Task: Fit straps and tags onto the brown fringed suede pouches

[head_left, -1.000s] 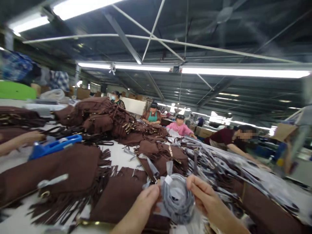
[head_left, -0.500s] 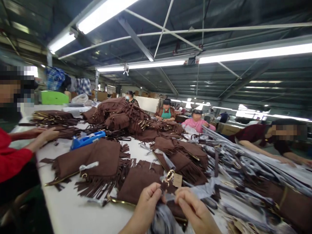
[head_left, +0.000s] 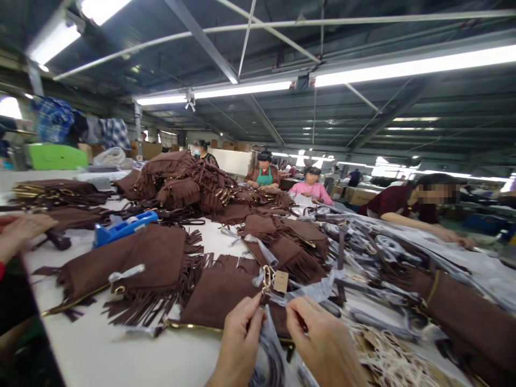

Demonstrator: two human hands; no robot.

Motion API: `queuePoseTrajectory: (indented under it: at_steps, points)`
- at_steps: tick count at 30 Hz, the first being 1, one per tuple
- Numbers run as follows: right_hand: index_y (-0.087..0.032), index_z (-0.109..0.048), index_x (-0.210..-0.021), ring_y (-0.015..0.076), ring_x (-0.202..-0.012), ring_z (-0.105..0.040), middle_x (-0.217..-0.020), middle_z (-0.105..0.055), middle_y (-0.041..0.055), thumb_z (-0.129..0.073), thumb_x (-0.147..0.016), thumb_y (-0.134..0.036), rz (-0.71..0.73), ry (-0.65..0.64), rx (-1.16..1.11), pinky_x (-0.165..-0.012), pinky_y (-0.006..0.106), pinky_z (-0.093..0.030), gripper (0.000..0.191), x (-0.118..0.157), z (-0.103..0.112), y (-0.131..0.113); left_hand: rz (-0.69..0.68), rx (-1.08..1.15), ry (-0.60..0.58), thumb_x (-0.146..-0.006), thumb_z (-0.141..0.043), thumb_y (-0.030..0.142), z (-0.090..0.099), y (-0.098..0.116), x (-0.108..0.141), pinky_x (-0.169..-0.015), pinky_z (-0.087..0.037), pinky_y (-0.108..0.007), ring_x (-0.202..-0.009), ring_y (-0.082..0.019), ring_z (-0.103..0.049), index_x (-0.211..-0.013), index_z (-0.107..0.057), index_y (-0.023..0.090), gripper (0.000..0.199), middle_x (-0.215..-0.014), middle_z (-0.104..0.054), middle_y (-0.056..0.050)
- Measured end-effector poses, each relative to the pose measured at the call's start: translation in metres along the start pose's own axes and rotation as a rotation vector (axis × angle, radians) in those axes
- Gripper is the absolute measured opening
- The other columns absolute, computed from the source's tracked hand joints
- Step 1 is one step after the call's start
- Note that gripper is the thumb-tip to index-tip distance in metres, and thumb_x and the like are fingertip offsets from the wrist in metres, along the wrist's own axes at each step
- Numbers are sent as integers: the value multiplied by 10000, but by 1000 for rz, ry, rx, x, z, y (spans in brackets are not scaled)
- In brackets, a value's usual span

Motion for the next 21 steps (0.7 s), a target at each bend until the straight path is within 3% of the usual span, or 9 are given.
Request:
queuePoseTrajectory:
  at_steps: [4,9,12,16,21]
  points:
    - [-233,-530,-644,128,-459,-548,-570,-571,-24,-351,-924,-191,5,55,83,-493,275,-277,334,-3,14,-5,-48,-23,24,-939,-467,330,1,4,3,-639,-406,-219,-681,-152,-520,-1102,-685,196,304,-715,-531,-11]
    - [-234,-541,-664,131,-486,-552,-600,-580,-19,-361,-927,-187,33,13,70,-492,277,-266,322,-2,10,-8,-96,36,-35,-930,-469,296,-4,17,5,-727,-435,-231,-802,-168,-570,-1157,-673,208,318,-851,-608,-50]
    - [-232,-543,-681,138,-514,-564,-618,-585,-15,-375,-925,-185,42,-11,35,-499,277,-276,300,1,4,-6,1,195,-108,-882,-534,324,-10,19,2,-825,-427,-259,-929,-199,-585,-1058,-720,197,286,-974,-647,-70]
    - [-235,-546,-723,135,-536,-572,-661,-595,-19,-416,-932,-196,51,-72,4,-511,266,-302,249,5,-2,-1,255,456,-111,-828,-590,483,-17,8,-9,-812,-413,-282,-867,-203,-574,-890,-740,148,372,-876,-668,-64]
    - [-238,-534,-713,131,-519,-574,-651,-581,-21,-405,-944,-204,82,-37,-2,-493,260,-320,266,3,4,-1,275,486,-137,-724,-685,460,-27,16,-25,-687,-372,-255,-683,-145,-489,-756,-718,119,344,-692,-600,-21]
Point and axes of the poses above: each hand's wrist, its own x-axis away from the middle knuckle, its own z-axis out of the back of the hand, y = z × x, the point moved 8 cm from there along -x, towards the middle knuckle
